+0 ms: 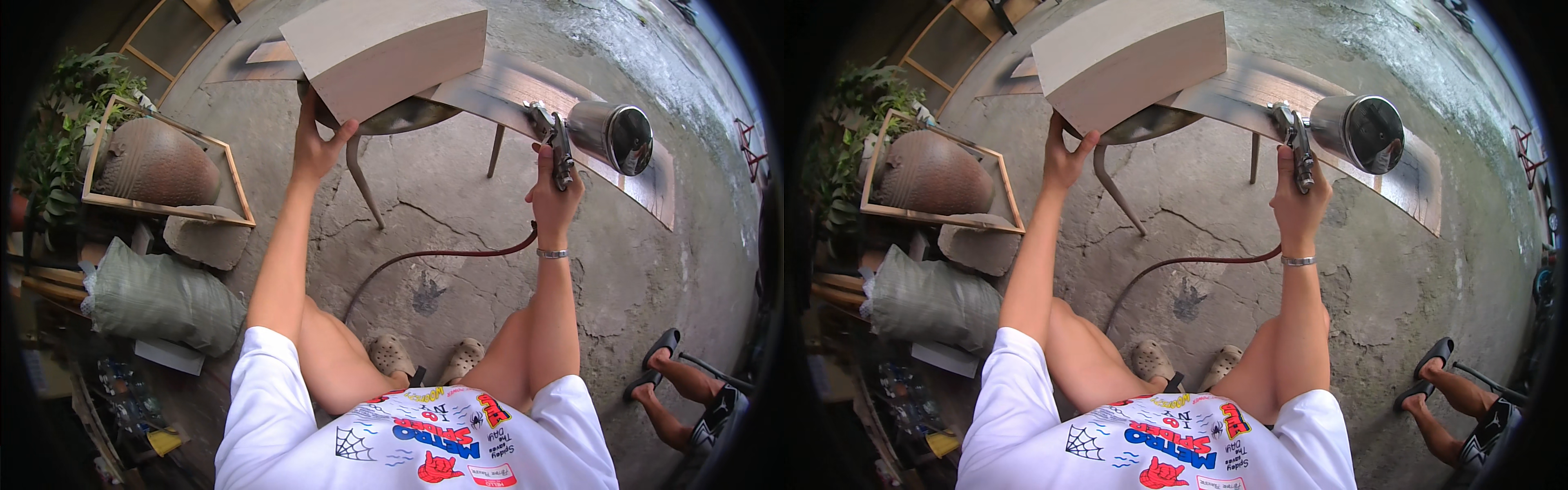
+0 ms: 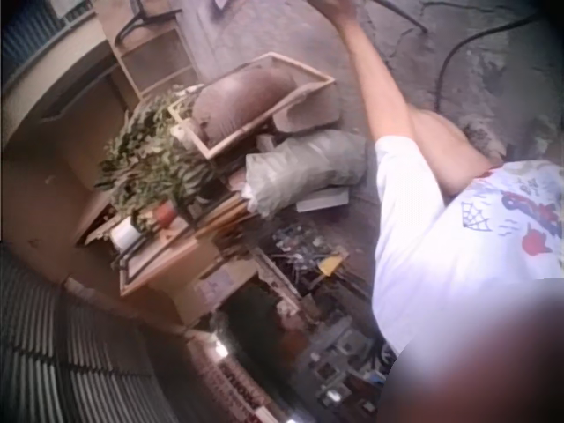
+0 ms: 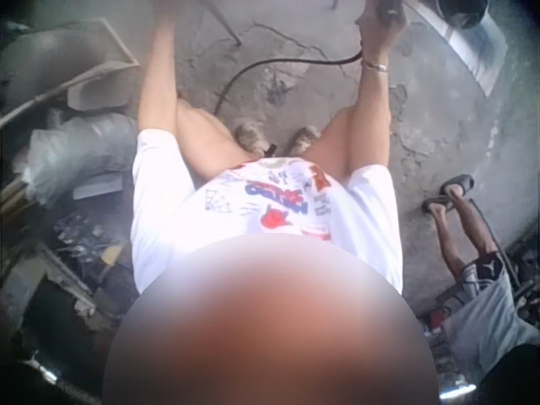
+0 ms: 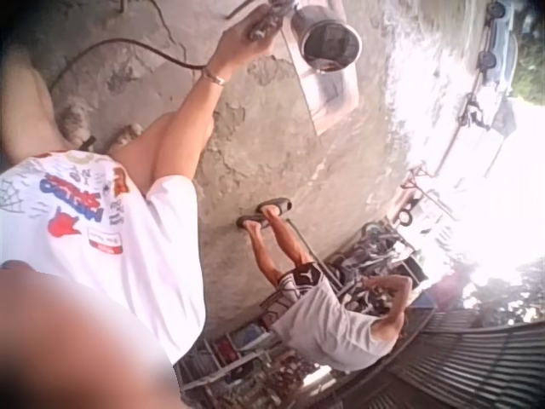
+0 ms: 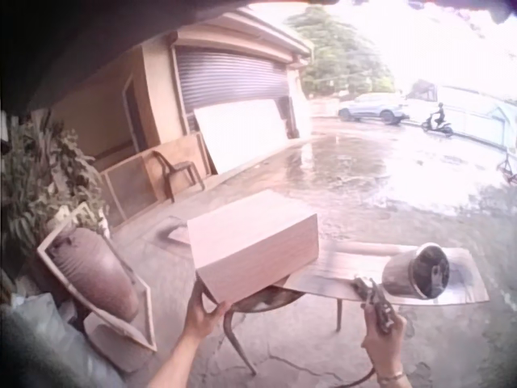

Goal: The person aligns a wooden plank on a table with another person, then moves to an outdoor area and uses a spray gun to apply paint to a wooden box placed on a stool. The person rotates the box to coat multiple sides.

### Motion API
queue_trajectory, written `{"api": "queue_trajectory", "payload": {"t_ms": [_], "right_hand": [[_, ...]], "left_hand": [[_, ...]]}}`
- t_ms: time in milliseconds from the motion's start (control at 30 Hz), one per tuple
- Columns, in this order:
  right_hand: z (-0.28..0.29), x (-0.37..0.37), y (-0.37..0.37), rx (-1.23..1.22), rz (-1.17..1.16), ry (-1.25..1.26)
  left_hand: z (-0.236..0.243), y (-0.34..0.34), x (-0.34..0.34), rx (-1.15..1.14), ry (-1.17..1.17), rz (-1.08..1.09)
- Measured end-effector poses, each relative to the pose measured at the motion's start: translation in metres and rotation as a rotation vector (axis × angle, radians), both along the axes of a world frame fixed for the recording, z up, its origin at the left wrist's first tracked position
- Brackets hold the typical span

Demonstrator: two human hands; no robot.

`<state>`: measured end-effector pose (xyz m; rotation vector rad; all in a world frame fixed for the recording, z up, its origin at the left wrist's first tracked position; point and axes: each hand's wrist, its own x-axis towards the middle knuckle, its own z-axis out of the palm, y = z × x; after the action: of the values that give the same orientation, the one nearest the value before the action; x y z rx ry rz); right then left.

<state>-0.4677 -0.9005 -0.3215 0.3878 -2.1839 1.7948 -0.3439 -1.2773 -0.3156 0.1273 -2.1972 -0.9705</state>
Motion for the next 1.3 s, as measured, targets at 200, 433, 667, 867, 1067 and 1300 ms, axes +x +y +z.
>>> {"api": "queue_trajectory", "payload": {"t_ms": [200, 433, 667, 867, 1067, 1300], "right_hand": [[0.004, 0.004, -0.002, 0.074, -0.016, -0.014], [0.033, 0.011, -0.018, -0.144, -0.038, -0.026], [0.035, 0.012, -0.008, -0.062, -0.066, 0.146], [0.033, 0.005, 0.007, -0.043, -0.076, 0.06], [0.014, 0.001, 0.002, -0.163, -0.019, -0.165], [0.013, 0.007, 0.001, -0.019, -0.009, -0.074]], "left_hand": [[0.007, -0.023, 0.003, -0.007, -0.105, -0.002], [0.011, -0.071, -0.026, 0.143, -0.244, -0.229], [-0.02, -0.113, -0.025, 0.151, -0.291, -0.261], [-0.03, -0.105, -0.033, 0.123, -0.146, -0.252], [-0.008, -0.067, -0.035, 0.228, -0.225, -0.289], [0.015, 0.041, 0.005, -0.108, 0.171, 0.155]]}}
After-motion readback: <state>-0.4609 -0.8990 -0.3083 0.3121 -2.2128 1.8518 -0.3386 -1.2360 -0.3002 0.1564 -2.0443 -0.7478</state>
